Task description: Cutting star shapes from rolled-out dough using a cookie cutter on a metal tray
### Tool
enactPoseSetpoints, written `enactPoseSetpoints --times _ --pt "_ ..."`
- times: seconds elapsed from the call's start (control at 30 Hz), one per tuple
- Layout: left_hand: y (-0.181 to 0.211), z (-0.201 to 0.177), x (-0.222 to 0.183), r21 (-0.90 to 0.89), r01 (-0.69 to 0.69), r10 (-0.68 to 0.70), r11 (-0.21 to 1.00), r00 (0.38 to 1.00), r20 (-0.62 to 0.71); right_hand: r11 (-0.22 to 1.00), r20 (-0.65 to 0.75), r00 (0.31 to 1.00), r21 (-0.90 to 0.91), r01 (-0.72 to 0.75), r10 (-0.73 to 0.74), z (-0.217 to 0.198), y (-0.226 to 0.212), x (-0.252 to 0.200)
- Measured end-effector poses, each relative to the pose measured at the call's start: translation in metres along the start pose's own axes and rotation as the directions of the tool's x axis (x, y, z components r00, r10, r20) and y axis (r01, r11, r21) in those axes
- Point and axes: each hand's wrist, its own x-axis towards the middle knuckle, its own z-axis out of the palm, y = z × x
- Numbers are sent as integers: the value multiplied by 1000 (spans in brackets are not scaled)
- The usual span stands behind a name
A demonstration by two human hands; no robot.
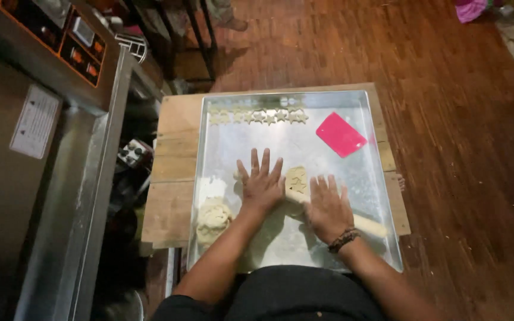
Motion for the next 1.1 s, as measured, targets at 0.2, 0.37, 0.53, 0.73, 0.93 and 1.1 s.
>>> enactPoseSetpoints --times 0.2,0.37,0.53,0.73,0.93,1.1 --pt "3 -15 10 37 9 -13 999 994 105 995 -16 1000 -96 3 -5 12 13 13" --pt "13 -37 23 -14 14 -12 1000 991 131 940 523 819 90 -328 235 7 21 45" --pt "2 -14 -8 71 28 -38 997 989 142 995 -13 996 38 -87 88 12 -1 6" --pt "-10 61 20 216 -52 177 975 773 -610 984 -196 979 -178 19 -55 27 6 6" --pt "11 -5 41 42 31 -35 999 994 99 921 459 848 143 -363 263 -1 17 50" --pt "-1 14 2 53 50 -49 997 999 -11 976 100 987 167 -137 122 5 -3 13"
